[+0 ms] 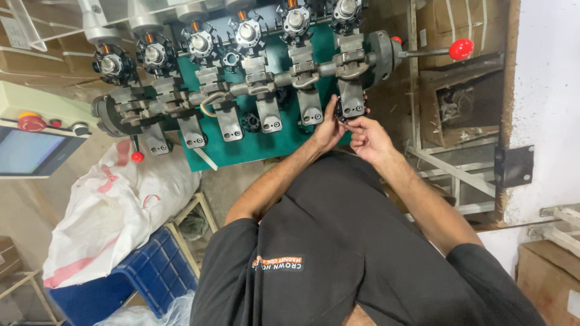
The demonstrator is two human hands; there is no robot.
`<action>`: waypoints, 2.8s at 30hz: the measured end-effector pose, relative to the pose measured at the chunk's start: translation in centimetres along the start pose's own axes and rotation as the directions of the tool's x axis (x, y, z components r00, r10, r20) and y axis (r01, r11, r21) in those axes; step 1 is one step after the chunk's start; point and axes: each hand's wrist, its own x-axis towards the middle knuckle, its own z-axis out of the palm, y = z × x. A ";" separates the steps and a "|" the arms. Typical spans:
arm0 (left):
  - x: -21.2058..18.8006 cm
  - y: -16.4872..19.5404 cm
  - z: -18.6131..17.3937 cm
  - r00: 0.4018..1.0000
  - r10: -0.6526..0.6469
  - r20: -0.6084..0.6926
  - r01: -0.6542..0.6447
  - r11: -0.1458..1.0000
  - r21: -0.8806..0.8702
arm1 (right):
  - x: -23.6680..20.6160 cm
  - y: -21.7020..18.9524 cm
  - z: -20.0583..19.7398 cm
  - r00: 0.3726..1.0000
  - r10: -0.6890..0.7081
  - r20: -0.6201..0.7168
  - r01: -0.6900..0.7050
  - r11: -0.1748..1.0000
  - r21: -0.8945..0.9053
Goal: The person unwraps plastic-wrapped round components from a cardboard box and places them into a blue bin. They then stand at a multi-station machine, fit the black round components onto the machine stations, and use scissors to trim white strips at the machine while working the stations one after another.
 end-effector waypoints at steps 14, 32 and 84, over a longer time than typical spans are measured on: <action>-3.9 6.7 -4.3 0.950 0.313 -0.017 0.213 -0.607 0.766 | -3.3 2.0 2.6 0.979 -0.161 0.124 0.201 0.852 -0.483; -8.9 5.7 -4.6 0.899 0.423 -0.114 -0.054 0.365 0.930 | 6.1 5.2 4.8 0.989 0.107 0.102 -0.030 0.817 -0.576; -12.9 7.9 -8.2 0.430 0.363 -0.827 -0.428 0.888 0.167 | 7.4 10.3 9.7 0.978 0.182 0.100 -0.140 0.934 -0.328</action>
